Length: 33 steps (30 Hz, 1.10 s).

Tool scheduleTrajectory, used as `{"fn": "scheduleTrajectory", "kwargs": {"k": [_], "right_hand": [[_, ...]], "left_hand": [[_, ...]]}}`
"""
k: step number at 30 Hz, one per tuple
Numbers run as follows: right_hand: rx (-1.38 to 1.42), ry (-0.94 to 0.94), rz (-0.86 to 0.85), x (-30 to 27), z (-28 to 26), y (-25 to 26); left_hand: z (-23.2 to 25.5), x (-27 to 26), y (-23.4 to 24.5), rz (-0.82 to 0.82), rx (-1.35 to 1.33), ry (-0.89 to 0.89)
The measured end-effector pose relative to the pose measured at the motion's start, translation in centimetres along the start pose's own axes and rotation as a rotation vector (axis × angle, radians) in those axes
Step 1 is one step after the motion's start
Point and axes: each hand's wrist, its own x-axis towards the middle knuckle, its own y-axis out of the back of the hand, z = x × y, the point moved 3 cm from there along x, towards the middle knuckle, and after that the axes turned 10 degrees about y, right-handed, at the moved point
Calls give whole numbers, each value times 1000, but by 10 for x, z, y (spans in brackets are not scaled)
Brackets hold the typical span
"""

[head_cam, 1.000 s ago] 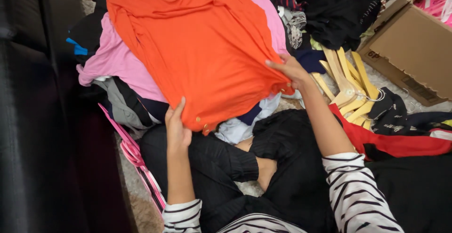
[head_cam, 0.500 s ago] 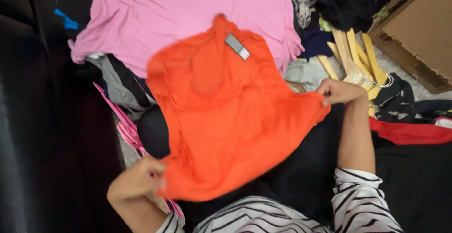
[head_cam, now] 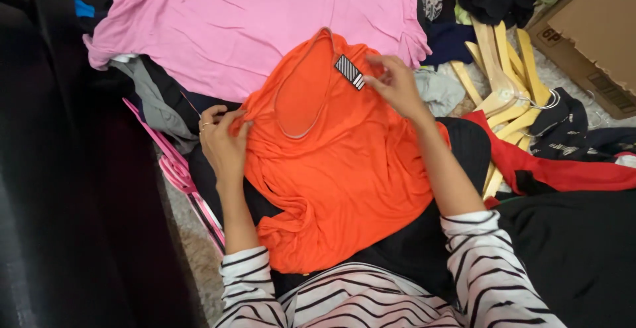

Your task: Buttoning a shirt and placing multiple garments onto hangers from a pile.

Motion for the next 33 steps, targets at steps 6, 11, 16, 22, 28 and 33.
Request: {"fn": "scheduleTrajectory", "kwargs": {"k": [6, 11, 16, 22, 28, 33], "right_hand": [[-225, 123, 154, 24, 11, -24], [-157, 124, 237, 39, -10, -3], [-4, 5, 462, 54, -66, 29], [-184, 196, 482, 85, -33, 37], [-108, 211, 121, 71, 1, 0], [-300, 224, 206, 42, -39, -19]], "left_hand": [[6, -8, 11, 191, -122, -138], [26, -4, 53, 320, -352, -64], [63, 29, 85, 515, -198, -236], [43, 106, 50, 678, 220, -238], [53, 109, 35, 617, 202, -186], [84, 77, 18, 516, 84, -237]]}}
